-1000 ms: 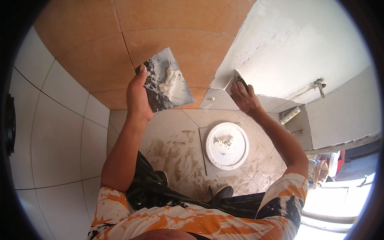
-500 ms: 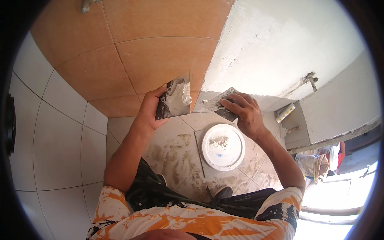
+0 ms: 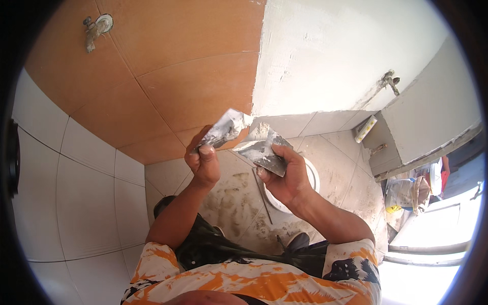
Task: The person applies white plaster to a wall using a trowel and a smaller scraper. They repeatedly scoop plaster from a bucket lid and spread it onto the wall surface, smoothing it with the tools.
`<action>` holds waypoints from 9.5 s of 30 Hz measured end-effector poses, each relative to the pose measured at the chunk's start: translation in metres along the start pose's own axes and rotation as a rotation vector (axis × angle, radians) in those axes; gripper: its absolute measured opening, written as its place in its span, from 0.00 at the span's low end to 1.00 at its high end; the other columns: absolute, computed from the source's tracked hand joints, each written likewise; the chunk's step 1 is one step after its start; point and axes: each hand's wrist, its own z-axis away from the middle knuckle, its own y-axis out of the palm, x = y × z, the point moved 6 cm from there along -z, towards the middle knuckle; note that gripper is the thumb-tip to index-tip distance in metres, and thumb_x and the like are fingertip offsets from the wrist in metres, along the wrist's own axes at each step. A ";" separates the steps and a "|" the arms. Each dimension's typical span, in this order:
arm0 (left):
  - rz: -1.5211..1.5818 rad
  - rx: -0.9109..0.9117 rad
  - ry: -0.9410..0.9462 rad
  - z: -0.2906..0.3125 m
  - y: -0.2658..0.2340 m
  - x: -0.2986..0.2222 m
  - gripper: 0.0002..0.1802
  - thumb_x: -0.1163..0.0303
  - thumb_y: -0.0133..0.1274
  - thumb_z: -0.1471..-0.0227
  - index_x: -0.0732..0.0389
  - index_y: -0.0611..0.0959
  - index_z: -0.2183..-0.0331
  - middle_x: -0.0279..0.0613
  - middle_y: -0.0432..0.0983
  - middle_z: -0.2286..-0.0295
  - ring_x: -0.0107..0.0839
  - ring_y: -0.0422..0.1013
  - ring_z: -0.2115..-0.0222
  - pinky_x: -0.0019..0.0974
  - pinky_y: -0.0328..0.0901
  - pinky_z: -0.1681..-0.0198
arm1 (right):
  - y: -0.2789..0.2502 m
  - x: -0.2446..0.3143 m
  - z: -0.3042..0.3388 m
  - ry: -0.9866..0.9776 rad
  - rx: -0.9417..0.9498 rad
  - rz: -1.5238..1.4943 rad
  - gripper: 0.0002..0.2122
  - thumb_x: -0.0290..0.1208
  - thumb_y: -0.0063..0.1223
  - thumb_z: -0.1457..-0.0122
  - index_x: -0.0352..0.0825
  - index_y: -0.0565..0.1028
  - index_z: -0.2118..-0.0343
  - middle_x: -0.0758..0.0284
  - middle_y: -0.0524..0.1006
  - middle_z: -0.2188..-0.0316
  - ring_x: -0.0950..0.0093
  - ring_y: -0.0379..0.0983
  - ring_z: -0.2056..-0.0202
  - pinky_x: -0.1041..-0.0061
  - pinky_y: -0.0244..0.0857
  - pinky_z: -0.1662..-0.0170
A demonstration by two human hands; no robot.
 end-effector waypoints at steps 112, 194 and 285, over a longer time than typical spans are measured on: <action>0.020 -0.803 -0.866 0.046 -0.098 -0.198 0.24 0.57 0.42 0.35 0.69 0.72 0.50 0.47 0.71 0.52 0.40 0.68 0.53 0.42 0.61 0.45 | -0.039 0.048 -0.174 -2.191 0.809 2.646 0.19 0.39 0.49 0.47 0.42 0.75 0.52 0.68 0.67 0.48 0.66 0.60 0.45 0.48 0.60 0.49; 0.952 -0.309 -0.877 -0.017 -0.063 -0.009 0.18 0.61 0.39 0.35 0.62 0.76 0.52 0.40 0.78 0.56 0.37 0.74 0.55 0.42 0.67 0.49 | -0.081 -0.032 -0.066 -0.537 0.151 0.831 0.16 0.16 0.48 0.48 0.32 0.76 0.55 0.61 0.76 0.60 0.63 0.74 0.59 0.69 0.67 0.52; 0.234 -0.613 -0.642 -0.007 -0.083 0.023 0.29 0.51 0.44 0.37 0.69 0.72 0.50 0.42 0.70 0.53 0.30 0.65 0.52 0.37 0.60 0.46 | -0.125 0.058 -0.208 -0.469 -0.481 0.061 0.13 0.23 0.42 0.42 0.23 0.63 0.56 0.50 0.72 0.61 0.55 0.77 0.64 0.52 0.80 0.67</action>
